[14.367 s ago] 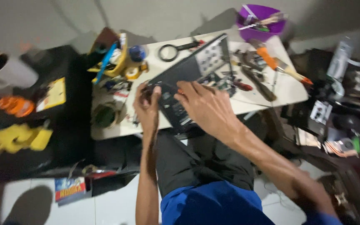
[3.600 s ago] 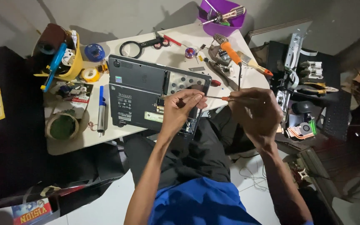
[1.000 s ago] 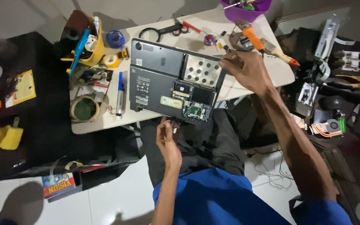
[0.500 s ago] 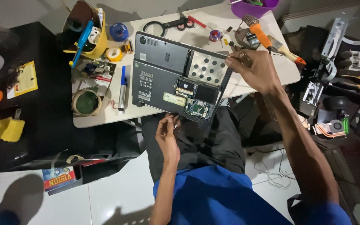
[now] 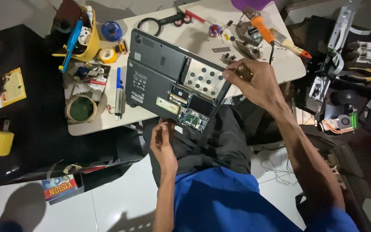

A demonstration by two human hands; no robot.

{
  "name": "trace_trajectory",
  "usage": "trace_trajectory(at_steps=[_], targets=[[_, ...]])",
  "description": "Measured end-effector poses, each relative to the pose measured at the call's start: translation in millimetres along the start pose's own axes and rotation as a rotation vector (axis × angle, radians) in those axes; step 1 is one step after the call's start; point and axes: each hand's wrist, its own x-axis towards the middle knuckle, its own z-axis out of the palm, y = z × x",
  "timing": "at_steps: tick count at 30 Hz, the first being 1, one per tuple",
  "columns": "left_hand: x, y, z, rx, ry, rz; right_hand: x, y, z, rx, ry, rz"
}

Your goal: Disassembling the outer casing and internal components of a laptop using a screwdriver and manual prying.

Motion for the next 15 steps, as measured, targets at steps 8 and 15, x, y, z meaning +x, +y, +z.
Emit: trace_trajectory(at_steps=[8,15], targets=[[3,-28,-12,0.141,-0.035,0.068,1,15,5,0.04,0.013,0.029],[11,-24,-10,0.028,-0.073,0.06,3,8,3,0.062,0.001,0.059]])
